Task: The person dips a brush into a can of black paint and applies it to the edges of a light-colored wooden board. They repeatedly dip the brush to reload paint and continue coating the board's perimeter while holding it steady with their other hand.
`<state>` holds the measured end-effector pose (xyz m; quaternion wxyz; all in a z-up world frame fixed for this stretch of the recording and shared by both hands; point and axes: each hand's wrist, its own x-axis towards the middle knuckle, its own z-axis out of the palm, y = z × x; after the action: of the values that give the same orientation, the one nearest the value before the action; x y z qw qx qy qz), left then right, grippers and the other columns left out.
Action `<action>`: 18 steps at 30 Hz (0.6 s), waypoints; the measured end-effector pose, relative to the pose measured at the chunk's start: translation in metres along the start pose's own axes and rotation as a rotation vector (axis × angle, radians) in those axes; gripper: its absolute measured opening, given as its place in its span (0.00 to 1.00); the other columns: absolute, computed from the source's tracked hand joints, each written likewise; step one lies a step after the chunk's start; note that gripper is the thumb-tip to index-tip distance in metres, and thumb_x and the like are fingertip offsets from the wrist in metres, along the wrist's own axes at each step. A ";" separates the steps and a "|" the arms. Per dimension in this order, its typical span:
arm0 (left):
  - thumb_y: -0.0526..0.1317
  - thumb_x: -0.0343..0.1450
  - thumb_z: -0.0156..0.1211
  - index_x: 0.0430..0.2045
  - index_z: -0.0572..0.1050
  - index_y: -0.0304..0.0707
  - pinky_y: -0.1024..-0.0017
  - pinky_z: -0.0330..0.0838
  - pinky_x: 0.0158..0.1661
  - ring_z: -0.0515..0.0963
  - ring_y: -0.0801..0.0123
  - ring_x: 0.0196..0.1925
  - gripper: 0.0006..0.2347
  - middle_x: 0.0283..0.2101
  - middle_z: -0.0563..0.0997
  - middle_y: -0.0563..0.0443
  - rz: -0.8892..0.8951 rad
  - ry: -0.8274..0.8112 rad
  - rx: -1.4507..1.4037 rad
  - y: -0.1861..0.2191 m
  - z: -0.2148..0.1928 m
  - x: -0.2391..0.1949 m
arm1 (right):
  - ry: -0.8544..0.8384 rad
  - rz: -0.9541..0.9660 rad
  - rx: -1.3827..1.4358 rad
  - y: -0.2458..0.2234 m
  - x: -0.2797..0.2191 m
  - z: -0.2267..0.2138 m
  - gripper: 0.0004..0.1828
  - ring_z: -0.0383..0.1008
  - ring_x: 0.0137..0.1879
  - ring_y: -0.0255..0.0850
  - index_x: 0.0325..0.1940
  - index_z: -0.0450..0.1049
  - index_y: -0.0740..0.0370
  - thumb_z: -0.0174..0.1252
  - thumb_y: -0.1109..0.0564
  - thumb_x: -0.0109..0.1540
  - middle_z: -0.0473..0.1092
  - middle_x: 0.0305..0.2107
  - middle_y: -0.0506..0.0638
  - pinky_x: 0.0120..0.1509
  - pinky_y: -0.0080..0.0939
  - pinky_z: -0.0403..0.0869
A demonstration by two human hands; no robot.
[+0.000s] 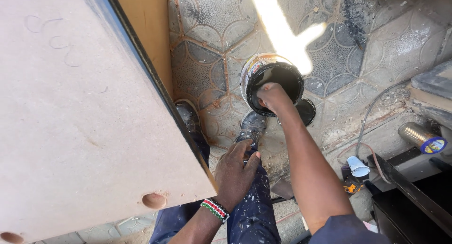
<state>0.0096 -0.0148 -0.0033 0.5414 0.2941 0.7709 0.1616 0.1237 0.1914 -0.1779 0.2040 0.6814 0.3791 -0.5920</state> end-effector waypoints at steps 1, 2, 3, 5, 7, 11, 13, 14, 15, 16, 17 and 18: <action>0.56 0.81 0.60 0.67 0.83 0.48 0.48 0.81 0.50 0.92 0.54 0.52 0.22 0.60 0.91 0.52 -0.001 -0.013 -0.001 0.004 -0.002 0.000 | 0.000 -0.035 -0.082 -0.003 -0.005 0.002 0.19 0.61 0.30 0.38 0.31 0.72 0.49 0.64 0.53 0.78 0.64 0.24 0.43 0.44 0.47 0.68; 0.56 0.81 0.60 0.67 0.83 0.48 0.48 0.81 0.50 0.92 0.54 0.52 0.22 0.60 0.91 0.52 0.010 -0.002 -0.001 0.008 -0.004 -0.001 | 0.005 -0.050 -0.082 -0.003 -0.002 -0.004 0.19 0.61 0.30 0.38 0.31 0.72 0.49 0.64 0.53 0.78 0.64 0.24 0.43 0.44 0.47 0.68; 0.54 0.81 0.59 0.68 0.81 0.47 0.48 0.82 0.52 0.90 0.52 0.58 0.22 0.62 0.90 0.50 0.015 -0.052 -0.021 0.011 -0.005 -0.003 | -0.005 0.006 -0.073 -0.002 0.002 -0.010 0.16 0.58 0.28 0.40 0.31 0.73 0.52 0.64 0.52 0.72 0.65 0.22 0.47 0.41 0.47 0.62; 0.52 0.82 0.58 0.69 0.80 0.46 0.48 0.82 0.54 0.89 0.51 0.63 0.21 0.64 0.89 0.47 0.025 -0.093 -0.044 0.021 -0.010 -0.007 | -0.014 0.053 -0.068 0.003 0.009 -0.016 0.13 0.55 0.26 0.41 0.31 0.74 0.55 0.64 0.50 0.67 0.67 0.21 0.50 0.38 0.48 0.56; 0.48 0.84 0.54 0.57 0.82 0.45 0.48 0.80 0.51 0.89 0.50 0.59 0.14 0.61 0.89 0.48 0.093 -0.124 -0.074 0.034 -0.017 -0.014 | 0.072 -0.068 0.143 0.016 0.015 -0.014 0.09 0.68 0.30 0.38 0.30 0.80 0.58 0.65 0.54 0.64 0.74 0.23 0.49 0.41 0.40 0.65; 0.36 0.84 0.54 0.56 0.85 0.34 0.50 0.81 0.53 0.87 0.47 0.56 0.13 0.53 0.87 0.42 0.217 -0.114 -0.081 0.043 -0.021 -0.019 | 0.074 -0.042 0.072 0.011 0.003 0.003 0.07 0.79 0.43 0.43 0.54 0.83 0.58 0.60 0.56 0.79 0.80 0.40 0.51 0.53 0.44 0.77; 0.36 0.83 0.54 0.52 0.87 0.37 0.51 0.82 0.53 0.90 0.46 0.56 0.12 0.53 0.93 0.42 0.285 -0.135 -0.095 0.051 -0.027 -0.029 | 0.033 -0.083 -0.007 0.025 0.004 0.004 0.13 0.67 0.28 0.40 0.32 0.80 0.60 0.69 0.57 0.71 0.72 0.21 0.51 0.40 0.48 0.66; 0.36 0.83 0.54 0.52 0.87 0.37 0.51 0.82 0.53 0.90 0.46 0.56 0.12 0.53 0.93 0.42 0.284 -0.125 -0.102 0.058 -0.032 -0.035 | 0.031 -0.088 -0.018 0.028 -0.005 0.001 0.13 0.67 0.28 0.40 0.32 0.80 0.60 0.69 0.57 0.71 0.72 0.21 0.51 0.40 0.48 0.66; 0.40 0.83 0.58 0.44 0.87 0.42 0.51 0.79 0.48 0.90 0.45 0.50 0.09 0.47 0.94 0.45 0.232 -0.167 -0.107 0.065 -0.037 -0.042 | -0.039 -0.054 0.100 0.030 -0.016 -0.001 0.13 0.64 0.28 0.38 0.31 0.77 0.54 0.68 0.54 0.70 0.69 0.22 0.48 0.38 0.46 0.62; 0.45 0.82 0.63 0.37 0.88 0.48 0.51 0.76 0.42 0.91 0.44 0.43 0.09 0.42 0.94 0.47 0.194 -0.197 -0.109 0.074 -0.045 -0.040 | -0.106 -0.038 0.216 0.022 -0.019 -0.007 0.14 0.61 0.29 0.36 0.31 0.73 0.49 0.67 0.51 0.70 0.67 0.23 0.44 0.35 0.44 0.58; 0.45 0.82 0.63 0.37 0.88 0.48 0.51 0.76 0.42 0.91 0.44 0.43 0.09 0.42 0.94 0.47 0.207 -0.175 -0.113 0.085 -0.055 -0.046 | -0.105 -0.062 0.204 0.002 -0.055 -0.012 0.14 0.61 0.29 0.36 0.31 0.73 0.49 0.67 0.51 0.70 0.67 0.23 0.44 0.35 0.44 0.58; 0.48 0.84 0.62 0.34 0.84 0.50 0.55 0.75 0.42 0.89 0.53 0.40 0.11 0.39 0.91 0.52 0.178 -0.223 -0.141 0.097 -0.065 -0.053 | -0.096 -0.012 0.252 -0.018 -0.092 -0.017 0.16 0.74 0.49 0.46 0.55 0.77 0.56 0.65 0.45 0.71 0.76 0.44 0.53 0.53 0.48 0.70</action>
<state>-0.0108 0.0313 0.1138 0.6264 0.3386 0.6637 0.2290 0.1197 0.1896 -0.0832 0.1310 0.6704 0.2954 -0.6679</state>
